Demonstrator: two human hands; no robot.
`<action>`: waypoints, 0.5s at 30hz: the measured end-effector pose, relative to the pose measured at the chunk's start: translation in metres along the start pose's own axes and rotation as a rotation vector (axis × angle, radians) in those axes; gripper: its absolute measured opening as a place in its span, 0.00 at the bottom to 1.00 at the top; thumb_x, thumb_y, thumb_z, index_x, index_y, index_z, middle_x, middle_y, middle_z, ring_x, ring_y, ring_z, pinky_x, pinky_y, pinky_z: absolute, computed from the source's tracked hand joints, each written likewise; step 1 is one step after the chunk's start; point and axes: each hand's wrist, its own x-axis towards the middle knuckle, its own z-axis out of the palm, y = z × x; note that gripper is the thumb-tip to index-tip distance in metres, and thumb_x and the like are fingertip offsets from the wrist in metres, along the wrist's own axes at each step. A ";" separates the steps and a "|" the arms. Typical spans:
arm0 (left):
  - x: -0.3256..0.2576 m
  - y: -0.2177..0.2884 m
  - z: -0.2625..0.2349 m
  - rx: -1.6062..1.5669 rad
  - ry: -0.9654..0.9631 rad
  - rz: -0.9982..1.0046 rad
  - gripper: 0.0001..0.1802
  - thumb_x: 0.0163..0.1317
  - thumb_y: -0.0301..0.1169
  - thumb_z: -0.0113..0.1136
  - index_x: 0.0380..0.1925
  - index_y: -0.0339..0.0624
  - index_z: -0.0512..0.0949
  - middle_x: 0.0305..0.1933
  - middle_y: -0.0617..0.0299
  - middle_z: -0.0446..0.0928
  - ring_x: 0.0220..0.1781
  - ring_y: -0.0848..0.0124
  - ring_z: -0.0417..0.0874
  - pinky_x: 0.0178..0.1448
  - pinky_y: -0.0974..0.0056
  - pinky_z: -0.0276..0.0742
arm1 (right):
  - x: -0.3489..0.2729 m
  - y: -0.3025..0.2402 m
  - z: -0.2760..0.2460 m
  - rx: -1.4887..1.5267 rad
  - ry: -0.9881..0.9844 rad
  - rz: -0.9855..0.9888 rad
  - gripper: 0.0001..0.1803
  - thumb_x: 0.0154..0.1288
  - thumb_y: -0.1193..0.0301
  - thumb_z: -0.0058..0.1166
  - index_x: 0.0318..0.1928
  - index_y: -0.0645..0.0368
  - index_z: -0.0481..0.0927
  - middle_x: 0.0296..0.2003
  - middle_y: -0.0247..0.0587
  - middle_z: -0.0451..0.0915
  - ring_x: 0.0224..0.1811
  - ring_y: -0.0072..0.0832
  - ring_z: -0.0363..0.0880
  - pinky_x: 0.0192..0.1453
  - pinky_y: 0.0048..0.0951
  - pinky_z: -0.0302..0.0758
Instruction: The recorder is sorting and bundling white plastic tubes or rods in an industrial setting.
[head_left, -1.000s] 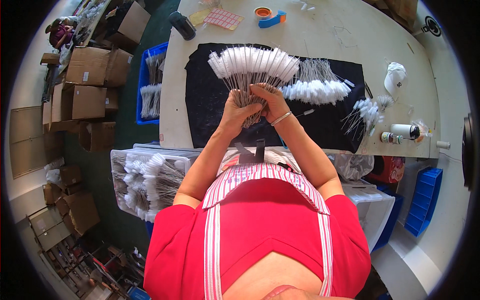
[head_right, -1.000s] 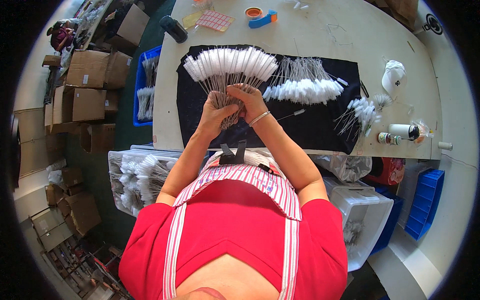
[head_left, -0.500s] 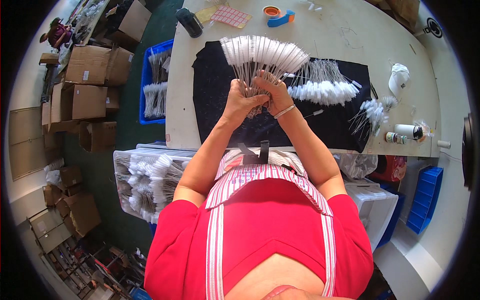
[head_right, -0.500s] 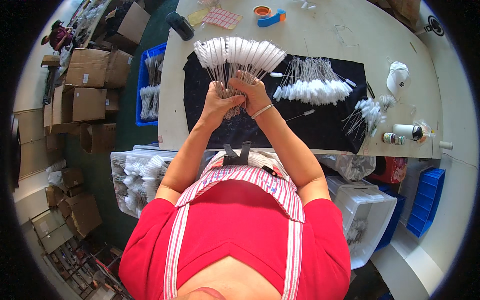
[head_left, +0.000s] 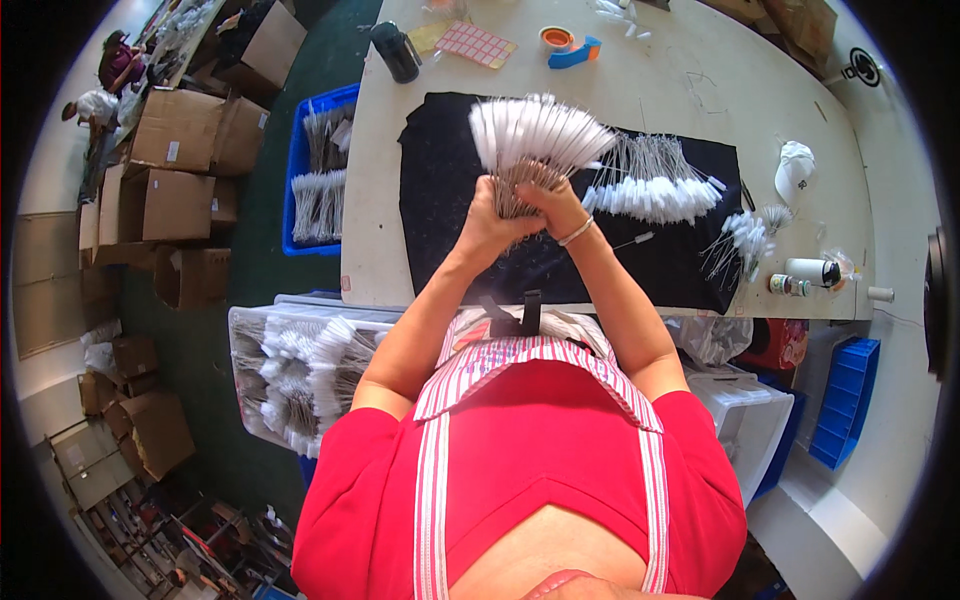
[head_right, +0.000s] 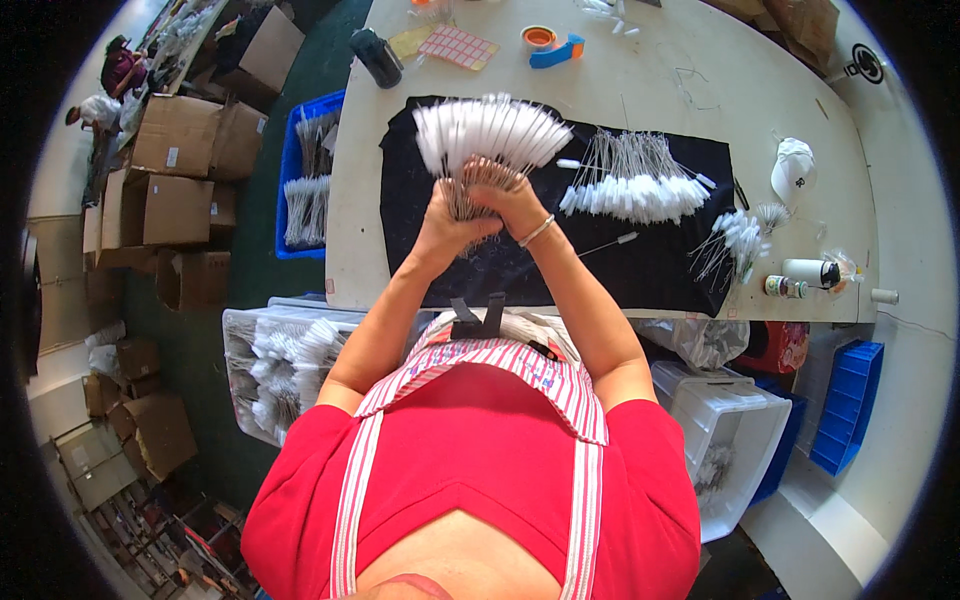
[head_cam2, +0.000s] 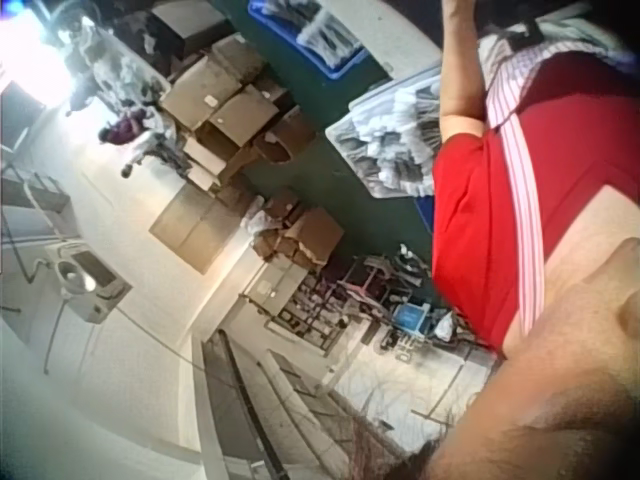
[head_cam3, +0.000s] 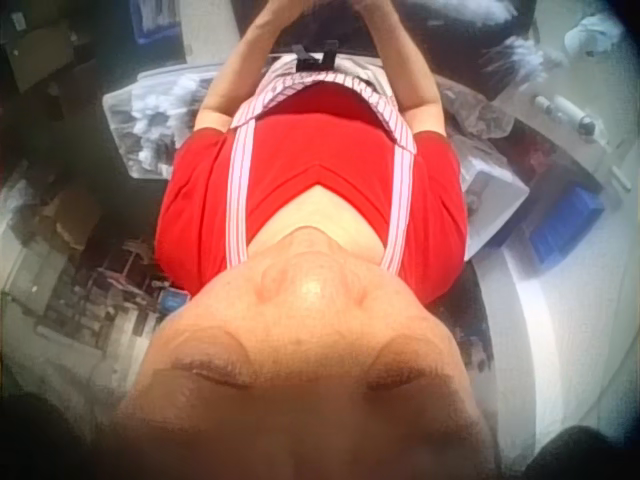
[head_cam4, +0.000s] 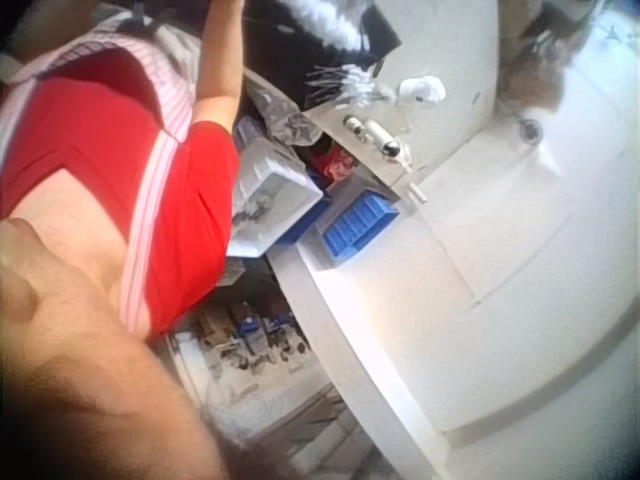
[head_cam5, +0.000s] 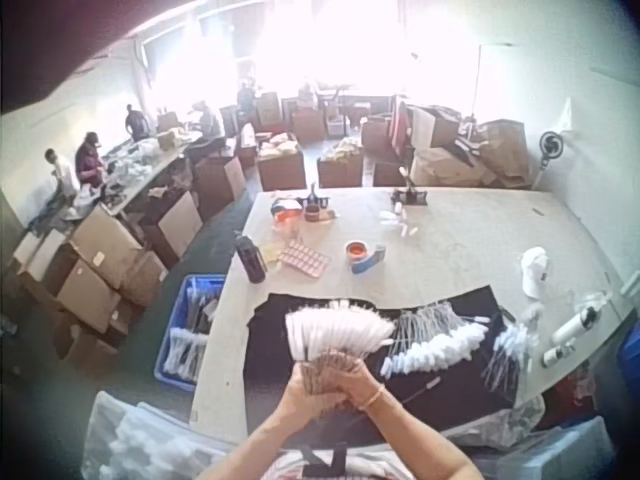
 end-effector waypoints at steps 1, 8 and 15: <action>-0.003 -0.001 -0.004 -0.064 -0.057 -0.030 0.29 0.43 0.18 0.67 0.45 0.37 0.63 0.35 0.63 0.73 0.36 0.76 0.76 0.36 0.72 0.77 | -0.002 0.005 0.002 -0.104 -0.035 -0.035 0.20 0.55 0.78 0.57 0.51 0.60 0.75 0.44 0.32 0.78 0.44 0.20 0.75 0.52 0.26 0.73; -0.004 -0.027 -0.036 -0.022 -0.282 -0.094 0.23 0.47 0.14 0.57 0.47 0.37 0.72 0.41 0.63 0.76 0.41 0.75 0.77 0.43 0.69 0.77 | -0.012 0.015 0.021 -0.579 0.016 -0.147 0.14 0.49 0.73 0.64 0.38 0.62 0.80 0.32 0.32 0.81 0.34 0.18 0.76 0.40 0.24 0.76; 0.017 -0.057 -0.055 -0.102 -0.061 -0.277 0.26 0.47 0.16 0.51 0.50 0.39 0.68 0.40 0.61 0.77 0.32 0.77 0.77 0.33 0.74 0.71 | -0.013 0.056 -0.012 -0.589 0.418 -0.087 0.35 0.50 0.62 0.66 0.56 0.64 0.69 0.41 0.42 0.79 0.43 0.22 0.76 0.46 0.24 0.74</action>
